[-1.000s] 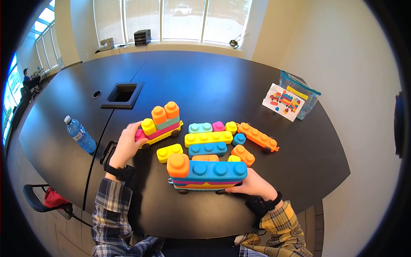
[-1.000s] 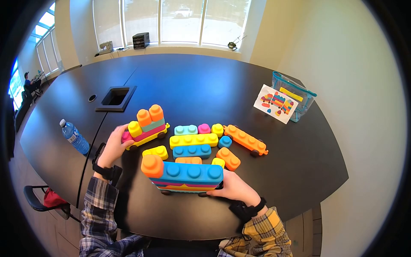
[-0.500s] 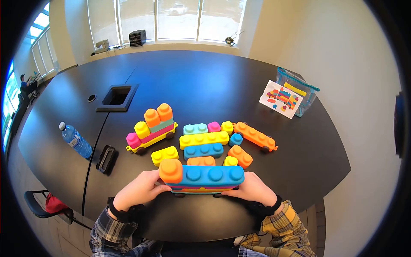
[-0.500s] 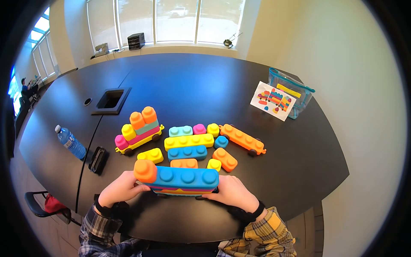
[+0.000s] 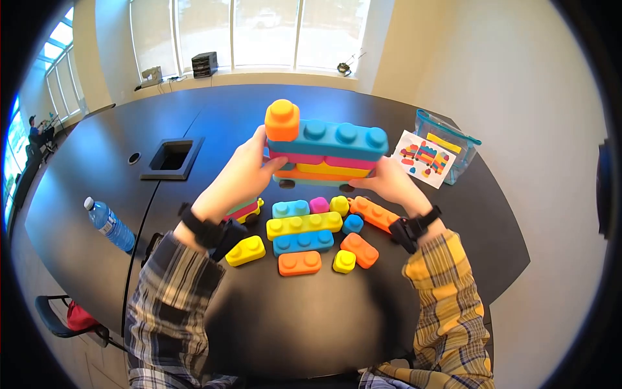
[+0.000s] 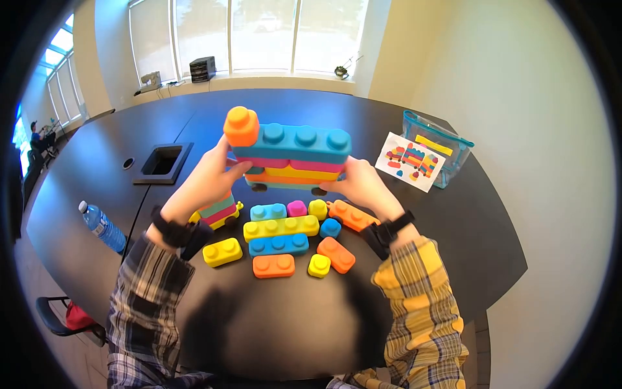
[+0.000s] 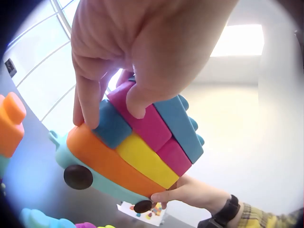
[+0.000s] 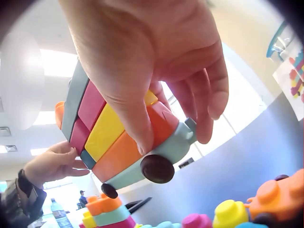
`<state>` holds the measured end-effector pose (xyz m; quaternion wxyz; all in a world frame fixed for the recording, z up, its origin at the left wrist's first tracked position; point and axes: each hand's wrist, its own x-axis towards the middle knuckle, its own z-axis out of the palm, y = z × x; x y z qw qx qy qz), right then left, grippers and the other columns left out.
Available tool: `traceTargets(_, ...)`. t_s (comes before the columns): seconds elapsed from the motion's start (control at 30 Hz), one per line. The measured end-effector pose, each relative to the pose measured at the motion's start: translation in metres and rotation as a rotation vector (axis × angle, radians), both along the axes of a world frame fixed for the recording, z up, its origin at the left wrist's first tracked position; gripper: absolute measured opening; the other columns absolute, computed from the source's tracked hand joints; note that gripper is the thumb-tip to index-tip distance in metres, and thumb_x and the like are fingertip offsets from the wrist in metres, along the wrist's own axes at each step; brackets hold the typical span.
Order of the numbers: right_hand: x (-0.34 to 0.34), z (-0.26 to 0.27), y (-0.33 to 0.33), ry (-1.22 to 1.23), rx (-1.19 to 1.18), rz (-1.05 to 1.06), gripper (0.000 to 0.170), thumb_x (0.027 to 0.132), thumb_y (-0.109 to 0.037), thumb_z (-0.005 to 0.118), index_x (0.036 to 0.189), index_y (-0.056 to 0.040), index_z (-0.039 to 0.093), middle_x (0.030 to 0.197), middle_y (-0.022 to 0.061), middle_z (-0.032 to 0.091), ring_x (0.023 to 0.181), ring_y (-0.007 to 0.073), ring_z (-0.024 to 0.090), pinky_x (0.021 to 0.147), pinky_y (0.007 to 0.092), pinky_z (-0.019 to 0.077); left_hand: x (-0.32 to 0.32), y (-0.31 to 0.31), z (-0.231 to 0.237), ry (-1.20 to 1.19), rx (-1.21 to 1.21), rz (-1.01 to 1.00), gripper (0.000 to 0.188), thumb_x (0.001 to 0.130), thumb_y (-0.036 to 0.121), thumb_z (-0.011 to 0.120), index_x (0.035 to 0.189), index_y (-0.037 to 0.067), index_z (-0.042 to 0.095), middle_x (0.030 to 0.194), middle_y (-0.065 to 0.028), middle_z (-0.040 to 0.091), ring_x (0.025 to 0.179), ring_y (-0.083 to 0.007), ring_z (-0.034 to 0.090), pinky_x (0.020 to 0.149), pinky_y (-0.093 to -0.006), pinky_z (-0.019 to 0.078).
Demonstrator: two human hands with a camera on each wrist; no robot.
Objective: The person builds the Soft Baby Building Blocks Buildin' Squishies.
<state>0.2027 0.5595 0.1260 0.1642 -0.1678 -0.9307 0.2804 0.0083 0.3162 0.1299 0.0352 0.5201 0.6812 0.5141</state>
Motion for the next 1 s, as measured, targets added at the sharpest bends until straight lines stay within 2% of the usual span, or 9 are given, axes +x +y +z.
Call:
traceTargets(0.13, -0.043, -0.043, 0.037, -0.029, -0.055, 0.031, 0.051, 0.081, -0.017, 0.088, 0.127, -0.0037, 0.069, 0.114, 0.0177, 0.078, 0.105, 0.0312, 0.076, 0.093, 0.0411, 0.0584, -0.038, 0.036, -0.022, 0.006, -0.092, 0.063, 0.049, 0.094, 0.013, 0.076, 0.136, 0.0, 0.053, 0.119, -0.0222, 0.067, 0.112, -0.0417, 0.066, 0.099, -0.0453, 0.0536)
traceTargets(0.2, -0.056, -0.059, 0.046, -0.039, -0.104, 0.046, 0.052, 0.081, -0.017, 0.087, 0.128, -0.0046, 0.07, 0.119, 0.0167, 0.077, 0.111, 0.0314, 0.074, 0.099, 0.0419, 0.0565, -0.052, 0.045, -0.031, 0.201, -0.172, 0.149, 0.054, 0.092, 0.012, 0.079, 0.139, 0.002, 0.054, 0.122, -0.017, 0.069, 0.112, -0.0302, 0.069, 0.096, -0.0401, 0.0563)
traceTargets(0.23, -0.061, -0.066, 0.048, -0.04, -0.104, 0.049, 0.052, 0.081, -0.017, 0.087, 0.128, -0.0046, 0.07, 0.119, 0.0167, 0.077, 0.111, 0.0314, 0.074, 0.099, 0.0419, 0.0565, -0.053, 0.047, -0.033, 0.2, -0.173, 0.151, 0.054, 0.092, 0.012, 0.079, 0.139, 0.002, 0.054, 0.122, -0.017, 0.069, 0.112, -0.0302, 0.069, 0.096, -0.0401, 0.0563)
traceTargets(0.3, -0.069, -0.08, 0.053, -0.087, -0.115, 0.064, 0.056, 0.079, -0.014, 0.088, 0.129, -0.0039, 0.066, 0.117, 0.0175, 0.077, 0.111, 0.0323, 0.074, 0.099, 0.0421, 0.0569, -0.05, 0.049, -0.036, 0.221, -0.227, 0.265, 0.055, 0.09, 0.013, 0.081, 0.137, 0.002, 0.055, 0.122, -0.0186, 0.069, 0.113, -0.0338, 0.068, 0.095, -0.0405, 0.056)
traceTargets(0.33, -0.072, -0.086, 0.056, -0.092, -0.09, 0.092, 0.056, 0.079, -0.015, 0.088, 0.129, -0.0032, 0.066, 0.12, 0.018, 0.077, 0.114, 0.0329, 0.073, 0.1, 0.0425, 0.0564, -0.047, 0.047, -0.036, 0.237, -0.195, 0.238, 0.056, 0.089, 0.016, 0.083, 0.135, 0.003, 0.054, 0.121, -0.0218, 0.07, 0.112, -0.0395, 0.068, 0.094, -0.043, 0.0559)
traceTargets(0.53, -0.071, -0.097, 0.058, -0.199, -0.239, 0.117, 0.055, 0.079, -0.016, 0.088, 0.128, -0.0021, 0.067, 0.119, 0.0162, 0.077, 0.11, 0.0302, 0.073, 0.097, 0.0402, 0.057, -0.039, 0.041, -0.027, 0.243, -0.272, 0.22, 0.055, 0.093, 0.021, 0.079, 0.137, 0.007, 0.049, 0.113, -0.0269, 0.072, 0.107, -0.0476, 0.069, 0.09, -0.0493, 0.0559)
traceTargets(0.83, -0.058, -0.089, 0.05, -0.301, -0.285, 0.116, 0.058, 0.077, -0.018, 0.091, 0.127, -0.0019, 0.068, 0.107, 0.0121, 0.077, 0.09, 0.0225, 0.072, 0.081, 0.0367, 0.0595, -0.038, 0.035, -0.025, 0.259, -0.336, 0.169, 0.049, 0.096, 0.021, 0.076, 0.134, 0.005, 0.049, 0.107, -0.0275, 0.073, 0.101, -0.0477, 0.07, 0.085, -0.0488, 0.0566)
traceTargets(0.97, -0.055, -0.095, 0.051, -0.279, -0.226, 0.161, 0.058, 0.076, -0.017, 0.091, 0.127, -0.0027, 0.068, 0.109, 0.013, 0.077, 0.094, 0.0237, 0.073, 0.084, 0.0374, 0.0591, -0.034, 0.029, -0.021, 0.285, -0.328, 0.156, 0.046, 0.095, 0.024, 0.077, 0.127, 0.004, 0.051, 0.101, -0.028, 0.073, 0.097, -0.0473, 0.07, 0.084, -0.0511, 0.0569)
traceTargets(1.0, -0.054, -0.09, 0.048, -0.317, -0.236, 0.148, 0.059, 0.076, -0.016, 0.091, 0.13, -0.0035, 0.068, 0.116, 0.0132, 0.077, 0.103, 0.0255, 0.071, 0.093, 0.0387, 0.0569, -0.032, 0.027, -0.022, 0.294, -0.329, 0.154, 0.046, 0.095, 0.023, 0.077, 0.127, 0.003, 0.051, 0.1, -0.0277, 0.072, 0.097, -0.0473, 0.07, 0.083, -0.0511, 0.0568)
